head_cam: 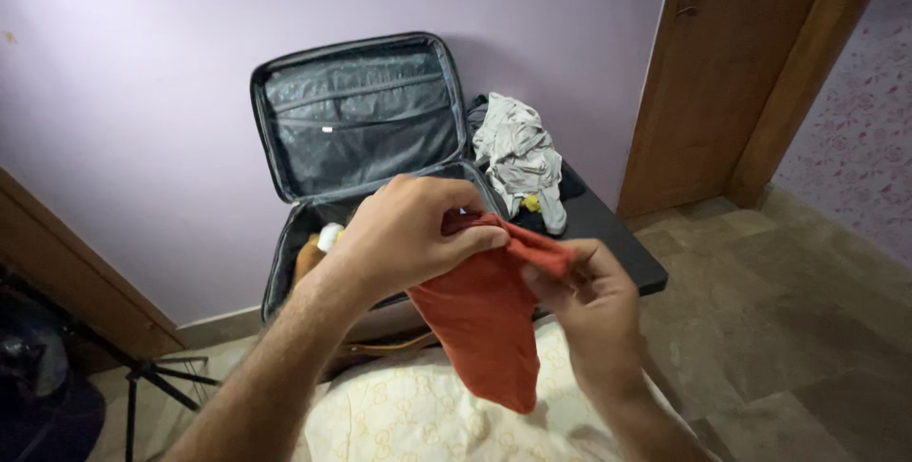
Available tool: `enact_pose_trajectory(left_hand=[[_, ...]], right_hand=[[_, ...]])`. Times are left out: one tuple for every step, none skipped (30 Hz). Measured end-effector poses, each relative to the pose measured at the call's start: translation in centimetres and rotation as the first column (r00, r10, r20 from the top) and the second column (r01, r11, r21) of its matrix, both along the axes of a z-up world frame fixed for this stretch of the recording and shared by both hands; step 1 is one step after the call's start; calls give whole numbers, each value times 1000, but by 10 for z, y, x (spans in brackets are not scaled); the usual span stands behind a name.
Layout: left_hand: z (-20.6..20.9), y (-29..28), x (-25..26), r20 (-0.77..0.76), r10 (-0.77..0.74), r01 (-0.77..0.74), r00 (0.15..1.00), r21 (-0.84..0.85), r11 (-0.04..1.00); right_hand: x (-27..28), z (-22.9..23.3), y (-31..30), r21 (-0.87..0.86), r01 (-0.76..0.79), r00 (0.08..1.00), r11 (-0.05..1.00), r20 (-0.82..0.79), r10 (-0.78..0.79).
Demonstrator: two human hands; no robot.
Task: The person packs a suitcase by rolling and folding several garments, including a red shirt, a grey shirt, and a yellow shirt, and placing them into the compartments of an open suitcase on a table.
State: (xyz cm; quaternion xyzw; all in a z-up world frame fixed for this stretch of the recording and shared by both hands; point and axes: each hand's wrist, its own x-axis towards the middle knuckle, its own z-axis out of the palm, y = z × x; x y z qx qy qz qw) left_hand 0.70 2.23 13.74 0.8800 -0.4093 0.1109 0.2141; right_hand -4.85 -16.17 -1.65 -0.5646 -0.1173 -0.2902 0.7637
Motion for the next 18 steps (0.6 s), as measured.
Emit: enact_pose_trajectory(left_hand=[[0,0,-1,-7,6,-6,1000,-43,999],[0,-1,-2,-15,11,-12,1000,-87,996],[0,-3,-2,-12,8,-9,1000,-84,996],[0,-7,-1,-112,56,-68,992,-106,992],[-3,-10,-2,-214,104,-131,971,-120,984],[-5,-12,0,-215,102,-129,971,-118,985],[-6,-16,2,-244,83,-121,966,-145,982],[-7,-19,5,-272,63,-113,960,-172,979],[-9,-22,7,-276,63,-113,959,-168,979],[-11,-25,9,-300,70,-127,951,-174,977],[-11,-28,11,-324,74,-139,943,-182,973],[-11,-30,13,-329,74,-139,942,-179,974],[-12,-32,15,-365,66,-149,929,-205,967],[-13,-35,17,-401,57,-160,914,-229,960],[-14,-38,18,-413,54,-159,909,-226,961],[-15,-42,18,-533,-50,-139,845,-309,941],[-17,-47,19,-631,-161,-132,759,-392,911],[-17,-54,20,-640,-164,-133,751,-390,911]], right_hand=[[-3,-1,6,4,1,1000,1000,5,-1],[-6,-1,13,-70,106,994,992,18,-105],[-8,0,19,-143,211,977,967,35,-208],[-10,1,24,-141,215,977,966,37,-212],[-13,1,29,-216,306,952,927,90,-294],[-15,2,33,-284,396,918,873,150,-368],[-18,3,35,-283,396,918,873,146,-369],[-20,5,36,-331,395,919,857,143,-368],[-21,7,37,-378,391,920,839,140,-366],[-22,8,37,-377,389,921,841,135,-366],[-24,11,35,-398,363,932,842,139,-336],[-25,13,34,-419,337,942,843,143,-305],[-25,15,33,-422,336,942,842,136,-307],[-24,18,30,-452,335,942,827,177,-285],[-25,20,27,-482,334,942,810,211,-262],[-26,21,25,-486,330,944,810,198,-266],[-26,20,22,-466,361,931,807,222,-289],[-24,19,18,-447,393,918,804,246,-311]])
